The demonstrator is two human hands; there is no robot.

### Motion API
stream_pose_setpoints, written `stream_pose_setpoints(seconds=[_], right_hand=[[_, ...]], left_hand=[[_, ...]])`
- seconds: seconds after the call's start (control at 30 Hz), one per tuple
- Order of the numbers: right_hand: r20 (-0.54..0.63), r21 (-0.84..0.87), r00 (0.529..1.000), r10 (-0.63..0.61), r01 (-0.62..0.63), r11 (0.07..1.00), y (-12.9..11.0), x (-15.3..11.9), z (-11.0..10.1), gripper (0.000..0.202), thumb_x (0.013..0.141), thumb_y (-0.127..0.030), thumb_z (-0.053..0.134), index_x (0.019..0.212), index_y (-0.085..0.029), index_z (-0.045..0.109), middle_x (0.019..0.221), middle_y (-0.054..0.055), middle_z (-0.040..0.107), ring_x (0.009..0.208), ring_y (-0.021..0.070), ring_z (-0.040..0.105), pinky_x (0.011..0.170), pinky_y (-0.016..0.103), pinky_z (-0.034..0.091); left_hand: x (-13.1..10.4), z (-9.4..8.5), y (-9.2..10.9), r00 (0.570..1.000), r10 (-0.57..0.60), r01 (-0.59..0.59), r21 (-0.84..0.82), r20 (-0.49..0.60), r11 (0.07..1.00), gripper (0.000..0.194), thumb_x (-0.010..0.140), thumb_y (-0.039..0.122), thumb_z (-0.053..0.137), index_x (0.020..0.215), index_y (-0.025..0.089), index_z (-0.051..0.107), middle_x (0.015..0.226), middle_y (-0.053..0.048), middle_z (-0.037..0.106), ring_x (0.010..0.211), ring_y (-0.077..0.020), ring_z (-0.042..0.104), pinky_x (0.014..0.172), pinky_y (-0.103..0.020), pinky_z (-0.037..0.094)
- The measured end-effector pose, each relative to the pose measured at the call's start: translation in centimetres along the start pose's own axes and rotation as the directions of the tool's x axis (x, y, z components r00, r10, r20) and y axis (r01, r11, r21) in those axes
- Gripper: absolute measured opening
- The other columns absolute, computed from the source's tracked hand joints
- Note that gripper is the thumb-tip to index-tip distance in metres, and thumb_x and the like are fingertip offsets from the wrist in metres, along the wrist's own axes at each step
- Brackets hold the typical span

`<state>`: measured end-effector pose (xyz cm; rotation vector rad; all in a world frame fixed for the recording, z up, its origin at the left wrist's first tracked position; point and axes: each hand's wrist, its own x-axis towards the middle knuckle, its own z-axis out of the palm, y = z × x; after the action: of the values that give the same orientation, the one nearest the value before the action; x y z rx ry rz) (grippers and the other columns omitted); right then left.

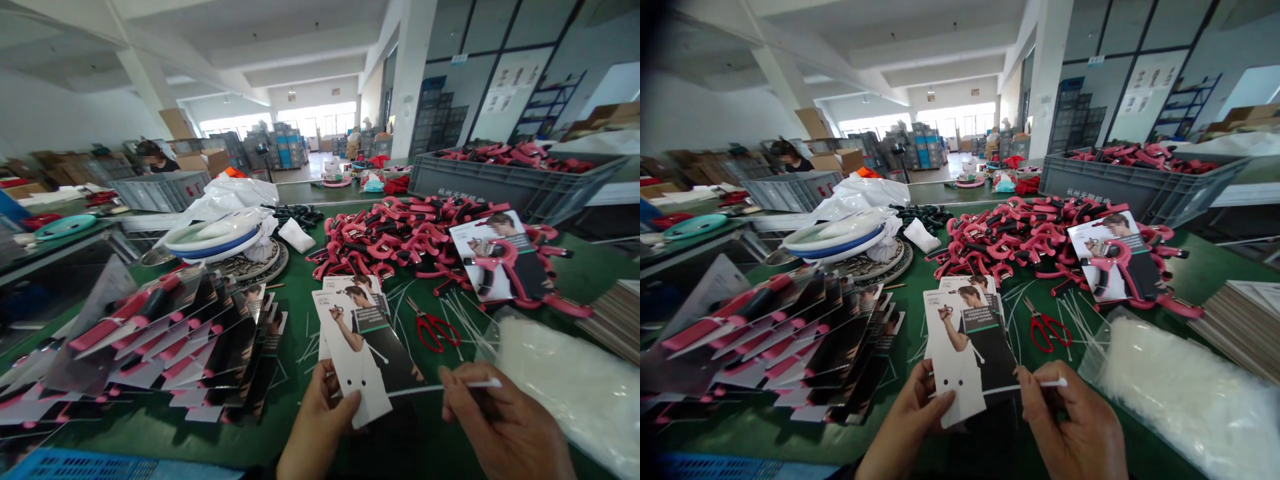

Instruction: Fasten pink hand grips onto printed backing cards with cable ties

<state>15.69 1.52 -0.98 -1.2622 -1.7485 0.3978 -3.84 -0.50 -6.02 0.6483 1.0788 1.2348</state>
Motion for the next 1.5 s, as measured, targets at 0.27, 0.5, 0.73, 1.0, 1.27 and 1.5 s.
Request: stream_pose_setpoints(seconds=[0.27, 0.5, 0.73, 1.0, 1.27, 1.5], right_hand=[[-0.099, 0.034, 0.990, 0.098, -0.095, 0.995, 0.8, -0.2, 0.7, 0.025, 0.086, -0.039, 0.052, 0.066, -0.023, 0.051, 0.051, -0.003, 0.056, 0.046, 0.0118, 0.056, 0.051, 0.022, 0.043], [-0.071, 0.006, 0.992, 0.100, -0.100, 0.995, 0.7, -0.4, 0.8, 0.028, 0.085, -0.040, 0.051, 0.063, -0.023, 0.051, 0.051, -0.004, 0.054, 0.044, 0.0109, 0.053, 0.050, 0.022, 0.040], [-0.113, -0.042, 0.993, 0.038, -0.043, 0.998, 1.1, -0.2, 0.6, 0.025, 0.086, -0.039, 0.051, 0.066, -0.023, 0.051, 0.052, -0.003, 0.056, 0.046, 0.0118, 0.056, 0.051, 0.022, 0.041], [-0.092, -0.120, 0.994, -0.058, 0.046, 0.992, 0.7, -0.3, 0.6, 0.024, 0.085, -0.034, 0.052, 0.065, -0.022, 0.053, 0.054, -0.003, 0.056, 0.045, 0.0106, 0.054, 0.049, 0.022, 0.040], [0.110, 0.295, 0.921, 0.373, -0.389, 0.873, 2.3, -0.5, 3.5, 0.040, 0.082, -0.050, 0.051, 0.056, -0.021, 0.049, 0.048, -0.003, 0.051, 0.040, 0.0097, 0.045, 0.041, 0.021, 0.036], [0.280, 0.412, 0.830, 0.483, -0.558, 0.720, 2.6, -1.0, 4.9, 0.041, 0.074, -0.055, 0.059, 0.056, -0.019, 0.051, 0.051, -0.003, 0.050, 0.045, 0.0099, 0.043, 0.046, 0.022, 0.037]], left_hand=[[0.0, 1.2, 0.0, 0.994, 0.085, -0.082, 0.034, -0.073, 0.996, 0.048, 0.061, 0.031, 0.077, 0.097, 0.017, 0.049, 0.094, -0.008, 0.066, 0.065, -0.0166, 0.064, 0.054, -0.026, 0.053], [-0.2, 2.0, 0.3, 0.987, 0.126, -0.118, 0.075, -0.105, 0.990, 0.043, 0.063, 0.025, 0.075, 0.096, 0.018, 0.048, 0.094, -0.007, 0.065, 0.061, -0.0144, 0.063, 0.050, -0.023, 0.052], [-0.4, 2.2, 0.6, 0.990, 0.101, -0.094, 0.076, -0.101, 0.993, 0.041, 0.065, 0.024, 0.070, 0.095, 0.019, 0.043, 0.091, -0.005, 0.062, 0.055, -0.0124, 0.060, 0.040, -0.021, 0.048], [-0.5, 2.3, 0.5, 0.987, 0.117, -0.106, 0.096, -0.115, 0.990, 0.042, 0.066, 0.027, 0.072, 0.094, 0.020, 0.043, 0.094, -0.006, 0.063, 0.057, -0.0140, 0.062, 0.042, -0.022, 0.049], [-0.8, 3.0, 1.0, 0.994, -0.078, 0.063, -0.180, -0.077, 0.982, 0.050, 0.065, 0.030, 0.076, 0.103, 0.022, 0.044, 0.089, -0.002, 0.066, 0.065, -0.0135, 0.064, 0.052, -0.020, 0.050], [-0.5, 2.8, 0.1, 0.981, -0.190, 0.168, -0.336, -0.036, 0.927, 0.036, 0.071, 0.037, 0.072, 0.098, 0.018, 0.059, 0.089, -0.003, 0.067, 0.058, -0.0070, 0.061, 0.044, -0.012, 0.046]])
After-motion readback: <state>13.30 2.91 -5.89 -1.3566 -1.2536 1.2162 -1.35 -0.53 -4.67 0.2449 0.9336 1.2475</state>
